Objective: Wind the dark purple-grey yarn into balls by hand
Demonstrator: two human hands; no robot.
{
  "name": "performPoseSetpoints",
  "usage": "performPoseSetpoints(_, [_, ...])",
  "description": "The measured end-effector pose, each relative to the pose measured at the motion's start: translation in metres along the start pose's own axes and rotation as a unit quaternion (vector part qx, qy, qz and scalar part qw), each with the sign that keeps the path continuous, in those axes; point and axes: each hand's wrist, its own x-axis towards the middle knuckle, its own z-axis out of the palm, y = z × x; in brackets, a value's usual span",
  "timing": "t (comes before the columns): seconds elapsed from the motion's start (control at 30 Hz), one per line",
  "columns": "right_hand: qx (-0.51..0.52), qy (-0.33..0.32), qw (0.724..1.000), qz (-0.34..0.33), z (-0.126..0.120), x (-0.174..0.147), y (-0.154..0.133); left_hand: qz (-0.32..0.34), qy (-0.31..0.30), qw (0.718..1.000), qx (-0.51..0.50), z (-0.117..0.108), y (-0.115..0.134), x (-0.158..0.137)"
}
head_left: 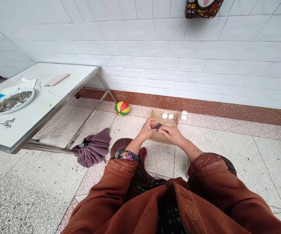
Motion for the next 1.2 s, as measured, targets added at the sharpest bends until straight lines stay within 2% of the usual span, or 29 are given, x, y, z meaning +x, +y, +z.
performPoseSetpoints(0.17, [-0.022, 0.065, 0.996, 0.053, -0.012, 0.005, 0.015, -0.002, -0.137, 0.990, -0.030, 0.006, 0.006, -0.007])
performPoseSetpoints(0.23, [-0.028, 0.085, 0.993, 0.078, -0.011, 0.005, 0.022, 0.001, -0.163, 0.985, -0.065, 0.006, 0.010, -0.009])
performPoseSetpoints(0.3, [-0.032, 0.082, 0.992, 0.094, -0.006, 0.004, 0.025, 0.011, -0.146, 0.984, -0.097, 0.004, 0.012, -0.010])
performPoseSetpoints(0.43, [-0.054, 0.022, 0.994, 0.087, 0.007, -0.002, 0.021, 0.027, -0.076, 0.989, -0.122, -0.001, 0.009, -0.008])
performPoseSetpoints(0.57, [-0.053, -0.021, 0.997, 0.053, 0.014, -0.006, 0.009, 0.018, -0.018, 0.997, -0.077, -0.003, 0.002, -0.003])
performPoseSetpoints(0.7, [0.013, -0.035, 0.999, 0.013, 0.009, -0.004, -0.004, 0.021, 0.009, 1.000, -0.012, 0.000, -0.004, 0.003])
performPoseSetpoints(0.83, [0.066, 0.016, 0.998, 0.014, -0.005, 0.004, -0.010, 0.026, -0.031, 0.998, 0.041, 0.003, -0.011, 0.001])
performPoseSetpoints(0.97, [0.066, 0.126, 0.986, 0.089, -0.017, 0.010, 0.004, 0.025, -0.107, 0.993, 0.034, 0.006, -0.008, -0.007])
performPoseSetpoints(1.03, [0.049, 0.154, 0.977, 0.137, -0.017, 0.010, 0.015, 0.019, -0.132, 0.991, 0.007, 0.006, -0.003, -0.011])
performPoseSetpoints(1.1, [0.022, 0.137, 0.976, 0.165, -0.012, 0.008, 0.023, 0.021, -0.139, 0.990, -0.032, 0.005, 0.003, -0.012])
performPoseSetpoints(1.2, [-0.016, 0.063, 0.986, 0.152, 0.001, 0.003, 0.024, 0.034, -0.103, 0.991, -0.082, 0.001, 0.008, -0.010])
